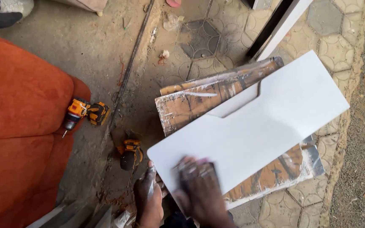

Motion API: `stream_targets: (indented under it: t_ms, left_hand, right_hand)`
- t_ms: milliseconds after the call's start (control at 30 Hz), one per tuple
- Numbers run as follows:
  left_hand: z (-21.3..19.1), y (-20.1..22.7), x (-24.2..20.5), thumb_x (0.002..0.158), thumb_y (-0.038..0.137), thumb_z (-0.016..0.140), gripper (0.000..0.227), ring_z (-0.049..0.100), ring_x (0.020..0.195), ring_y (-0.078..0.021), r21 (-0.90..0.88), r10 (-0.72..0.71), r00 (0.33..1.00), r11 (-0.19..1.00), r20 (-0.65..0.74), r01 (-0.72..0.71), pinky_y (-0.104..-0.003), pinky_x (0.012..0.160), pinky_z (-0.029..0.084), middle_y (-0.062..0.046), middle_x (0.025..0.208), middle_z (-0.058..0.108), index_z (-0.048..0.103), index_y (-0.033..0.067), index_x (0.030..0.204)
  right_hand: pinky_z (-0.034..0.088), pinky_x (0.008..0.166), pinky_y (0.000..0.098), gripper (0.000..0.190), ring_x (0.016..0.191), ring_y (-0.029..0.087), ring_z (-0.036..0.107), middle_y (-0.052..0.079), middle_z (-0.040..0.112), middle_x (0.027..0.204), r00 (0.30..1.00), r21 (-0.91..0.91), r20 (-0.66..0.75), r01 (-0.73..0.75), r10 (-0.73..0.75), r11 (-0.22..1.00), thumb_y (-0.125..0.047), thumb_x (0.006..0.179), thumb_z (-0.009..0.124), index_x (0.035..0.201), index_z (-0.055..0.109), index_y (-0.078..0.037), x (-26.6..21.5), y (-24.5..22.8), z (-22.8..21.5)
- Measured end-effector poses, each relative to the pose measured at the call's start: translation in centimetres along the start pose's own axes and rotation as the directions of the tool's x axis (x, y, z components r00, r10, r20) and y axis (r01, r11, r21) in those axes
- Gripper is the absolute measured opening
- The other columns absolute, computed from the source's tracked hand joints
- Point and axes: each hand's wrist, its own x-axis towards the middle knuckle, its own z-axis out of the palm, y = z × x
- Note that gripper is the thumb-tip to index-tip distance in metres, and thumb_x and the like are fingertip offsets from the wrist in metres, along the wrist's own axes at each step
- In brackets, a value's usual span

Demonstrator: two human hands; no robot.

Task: Sanding the surface and edges of a white board using sandpaper to prepare it for finishing.

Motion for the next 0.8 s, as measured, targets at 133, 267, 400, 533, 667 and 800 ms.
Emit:
stream_targets:
  t_ms: [133,267,400,533,667,800]
  left_hand:
    - [0.9,1.3,-1.3,0.107,0.052,0.048,0.058,0.033,0.066,-0.0222,-0.269,-0.061,0.993,0.959,0.103,0.086,-0.045,0.064,0.039,-0.01,0.068,0.033,0.056,-0.0022,0.088]
    - [8.8,-14.6,5.5,0.107,0.012,0.042,0.046,0.062,0.088,-0.0489,0.404,0.852,0.523,0.489,-0.031,-0.773,-0.047,0.08,0.051,-0.036,0.121,0.053,0.042,-0.0007,0.15]
    - [3.4,-3.3,-2.0,0.104,0.052,0.038,0.065,0.065,0.103,-0.0497,-0.028,0.106,0.991,0.994,0.083,-0.104,-0.053,0.091,0.044,-0.032,0.112,0.07,0.065,-0.0062,0.108]
    - [2.7,-1.6,-3.3,0.105,0.06,0.037,0.072,0.053,0.072,-0.0313,-0.011,0.0,0.992,1.0,0.127,0.001,-0.044,0.069,0.036,-0.021,0.076,0.057,0.068,-0.0042,0.098]
    - [5.3,-3.9,-0.3,0.102,0.061,0.042,0.076,0.063,0.116,-0.0443,-0.093,-0.004,0.998,0.996,0.059,0.01,-0.047,0.101,0.045,-0.03,0.123,0.068,0.068,-0.009,0.117]
    - [2.6,-0.8,-3.3,0.098,0.054,0.046,0.071,0.052,0.14,-0.0295,-0.185,-0.042,0.989,0.98,0.14,0.067,-0.04,0.115,0.039,-0.014,0.153,0.055,0.056,0.0012,0.145]
  right_hand:
    - [0.02,0.117,0.0582,0.074,0.139,0.046,0.033,0.03,0.039,0.152,0.831,0.1,-0.073,-0.544,0.551,0.833,-0.048,0.102,0.035,0.152,0.037,0.007,2.4,14.1,-1.4]
    - [0.014,0.123,0.0672,0.072,0.151,0.057,0.022,0.033,0.03,0.162,0.821,0.122,-0.174,-0.529,0.543,0.84,-0.04,0.103,0.04,0.155,0.03,0.008,0.6,3.1,-0.2]
    - [0.025,0.121,0.0511,0.074,0.15,0.036,0.035,0.021,0.039,0.162,0.998,0.046,0.048,-0.053,0.051,0.998,-0.056,0.103,0.039,0.155,0.041,-0.003,-2.4,6.0,-1.3]
    - [0.019,0.119,0.0574,0.074,0.143,0.044,0.025,0.029,0.029,0.156,0.809,0.033,-0.101,-0.58,0.58,0.814,-0.047,0.106,0.025,0.153,0.029,0.009,0.8,18.8,-1.6]
    - [0.019,0.119,0.0692,0.08,0.14,0.059,0.034,0.038,0.042,0.147,0.894,0.158,-0.173,-0.389,0.413,0.908,-0.037,0.091,0.055,0.15,0.033,0.011,2.9,8.7,-2.8]
    - [0.02,0.126,0.0466,0.075,0.155,0.031,0.029,0.017,0.036,0.165,0.996,0.205,-0.088,-0.012,0.031,0.979,-0.057,0.104,0.042,0.154,0.044,0.0,-0.8,1.8,-2.0]
